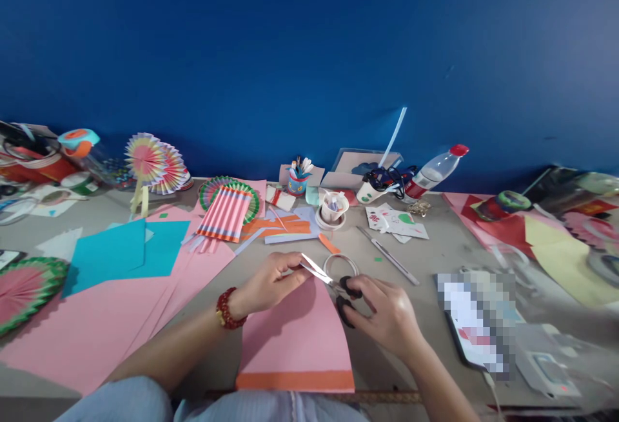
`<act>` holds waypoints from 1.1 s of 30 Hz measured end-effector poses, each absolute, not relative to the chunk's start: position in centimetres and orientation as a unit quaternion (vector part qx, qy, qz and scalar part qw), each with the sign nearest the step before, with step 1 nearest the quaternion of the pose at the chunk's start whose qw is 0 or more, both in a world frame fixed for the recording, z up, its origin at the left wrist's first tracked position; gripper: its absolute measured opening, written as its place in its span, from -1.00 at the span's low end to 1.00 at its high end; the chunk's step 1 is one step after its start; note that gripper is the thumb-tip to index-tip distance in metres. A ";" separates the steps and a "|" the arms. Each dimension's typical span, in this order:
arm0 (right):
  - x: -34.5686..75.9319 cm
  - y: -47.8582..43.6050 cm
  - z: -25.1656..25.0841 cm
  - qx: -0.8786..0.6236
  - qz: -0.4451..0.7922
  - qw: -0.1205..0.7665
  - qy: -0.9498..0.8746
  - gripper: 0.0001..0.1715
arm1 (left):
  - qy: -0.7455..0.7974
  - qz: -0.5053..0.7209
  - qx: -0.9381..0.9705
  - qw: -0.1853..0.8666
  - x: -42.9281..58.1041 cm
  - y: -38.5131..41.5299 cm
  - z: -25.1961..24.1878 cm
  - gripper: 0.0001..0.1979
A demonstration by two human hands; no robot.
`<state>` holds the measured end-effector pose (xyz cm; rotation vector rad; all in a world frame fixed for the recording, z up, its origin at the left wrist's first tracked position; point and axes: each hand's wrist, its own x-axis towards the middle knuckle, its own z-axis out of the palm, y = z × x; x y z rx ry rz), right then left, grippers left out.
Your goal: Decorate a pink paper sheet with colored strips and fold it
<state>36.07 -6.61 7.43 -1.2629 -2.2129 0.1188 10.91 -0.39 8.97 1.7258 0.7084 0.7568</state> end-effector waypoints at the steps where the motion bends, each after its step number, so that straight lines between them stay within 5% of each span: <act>1: 36.1 -6.6 7.4 -0.474 0.048 0.290 -0.830 -0.87 | 0.297 0.318 0.724 0.535 10.9 -0.4 8.9 -0.75; 22: 36.4 -6.5 6.1 -0.546 0.152 0.292 -0.770 -0.86 | 0.322 0.312 0.733 0.512 11.0 -0.4 8.8 -0.79; 33: 34.4 -6.7 5.9 -0.508 0.523 0.403 -0.553 -0.56 | 0.353 0.341 0.811 0.318 9.4 1.1 9.1 -0.78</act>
